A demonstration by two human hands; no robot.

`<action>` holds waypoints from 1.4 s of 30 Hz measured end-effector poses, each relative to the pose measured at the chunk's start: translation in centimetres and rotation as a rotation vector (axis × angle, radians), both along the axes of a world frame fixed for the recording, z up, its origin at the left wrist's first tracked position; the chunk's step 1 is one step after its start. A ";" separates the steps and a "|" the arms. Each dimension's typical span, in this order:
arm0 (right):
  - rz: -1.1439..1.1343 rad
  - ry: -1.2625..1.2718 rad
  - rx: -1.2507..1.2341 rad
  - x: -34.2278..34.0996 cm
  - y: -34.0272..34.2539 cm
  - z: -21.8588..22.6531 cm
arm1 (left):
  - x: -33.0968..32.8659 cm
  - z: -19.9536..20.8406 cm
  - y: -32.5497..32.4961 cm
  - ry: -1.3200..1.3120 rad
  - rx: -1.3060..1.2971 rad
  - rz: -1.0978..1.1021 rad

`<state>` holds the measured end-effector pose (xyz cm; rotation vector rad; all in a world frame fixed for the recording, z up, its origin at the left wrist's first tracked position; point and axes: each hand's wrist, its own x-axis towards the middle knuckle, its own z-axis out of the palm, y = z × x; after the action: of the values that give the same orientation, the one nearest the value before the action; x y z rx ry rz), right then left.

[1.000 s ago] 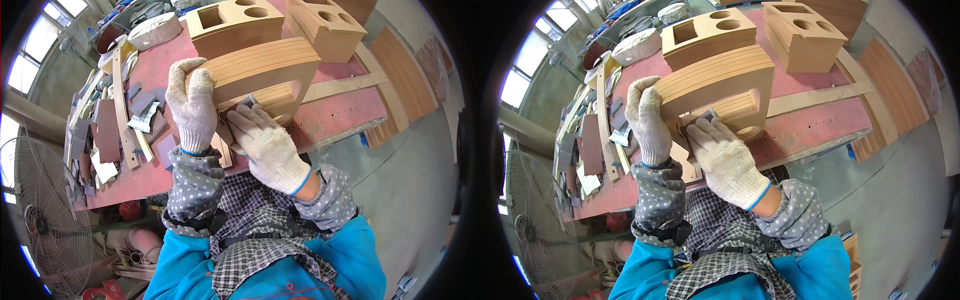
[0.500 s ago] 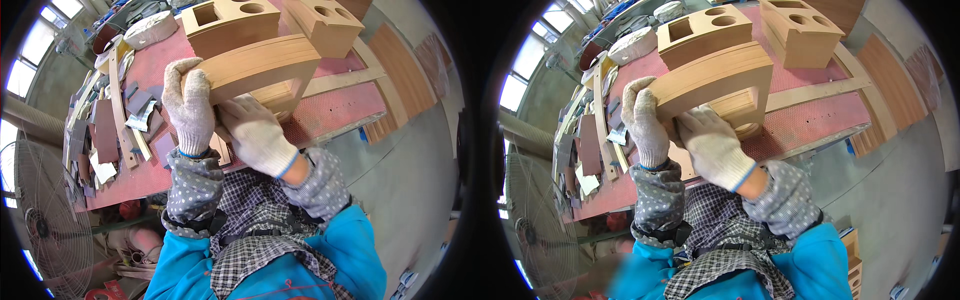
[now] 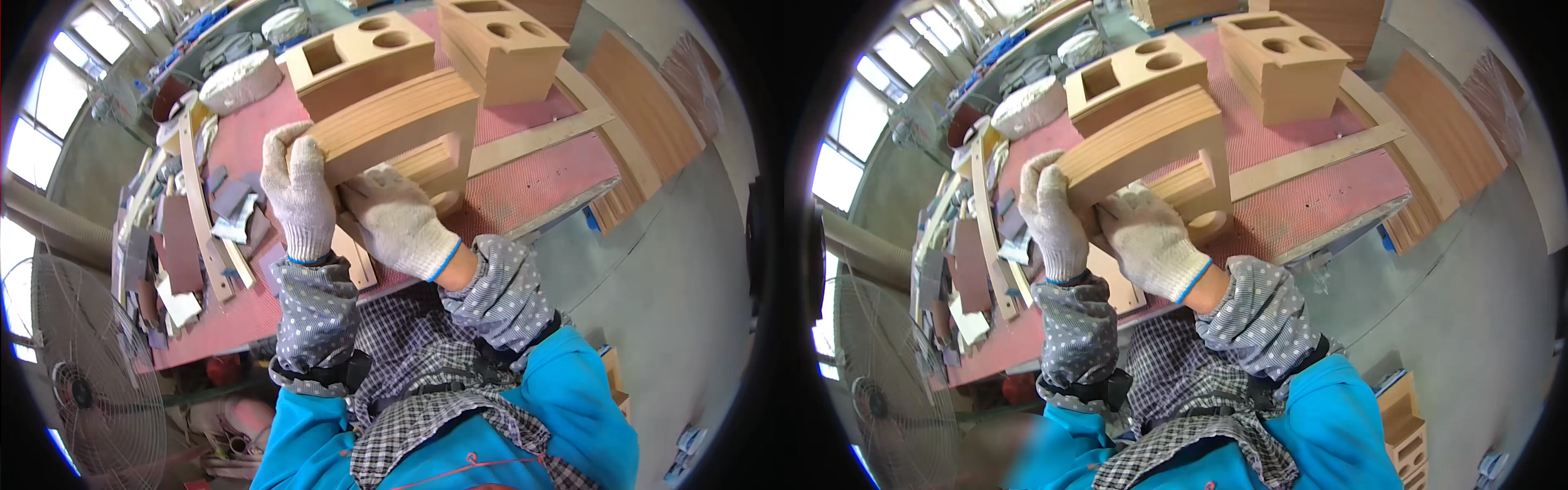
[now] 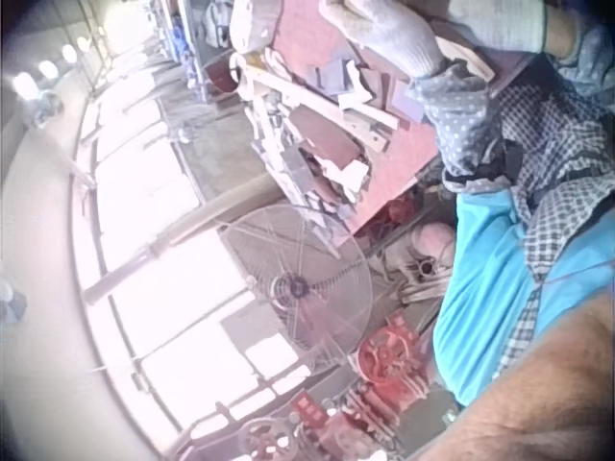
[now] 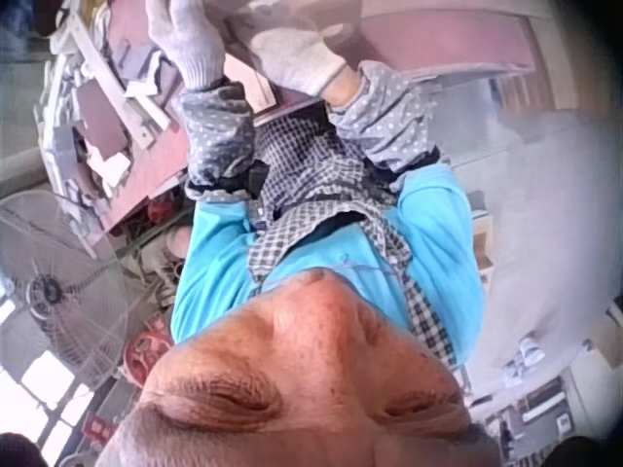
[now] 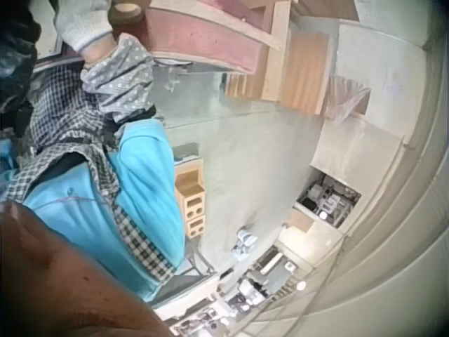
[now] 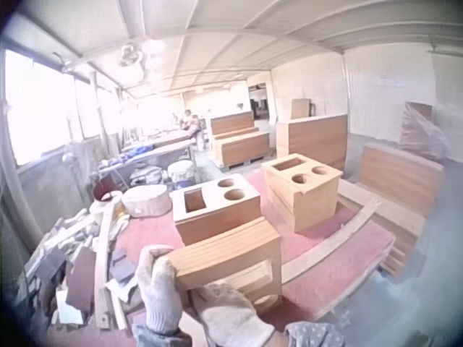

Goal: Sanding the interior and exterior edges of a wooden block component with circular cutouts using a sanding sponge.

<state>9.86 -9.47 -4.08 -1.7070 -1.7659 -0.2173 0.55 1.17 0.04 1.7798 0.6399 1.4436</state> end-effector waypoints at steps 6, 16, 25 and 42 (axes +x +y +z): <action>0.046 0.124 0.243 -0.5 -6.7 -1.9 | -0.7 0.3 -1.8 -0.035 -0.136 -0.010; -0.549 0.214 0.195 7.1 -12.6 -8.2 | -1.8 -3.8 -0.8 -0.028 0.028 -0.075; -0.525 0.080 -0.135 10.0 -8.6 -10.7 | -2.3 -8.4 -2.2 0.087 -0.191 -0.146; -0.602 0.568 0.387 12.7 -11.7 -15.7 | -1.2 -7.3 -1.1 0.108 -0.643 -0.066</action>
<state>22.53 -21.20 -19.77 -1.7372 -0.7251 -0.2757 -0.60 0.09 -7.22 1.3531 0.9634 0.9493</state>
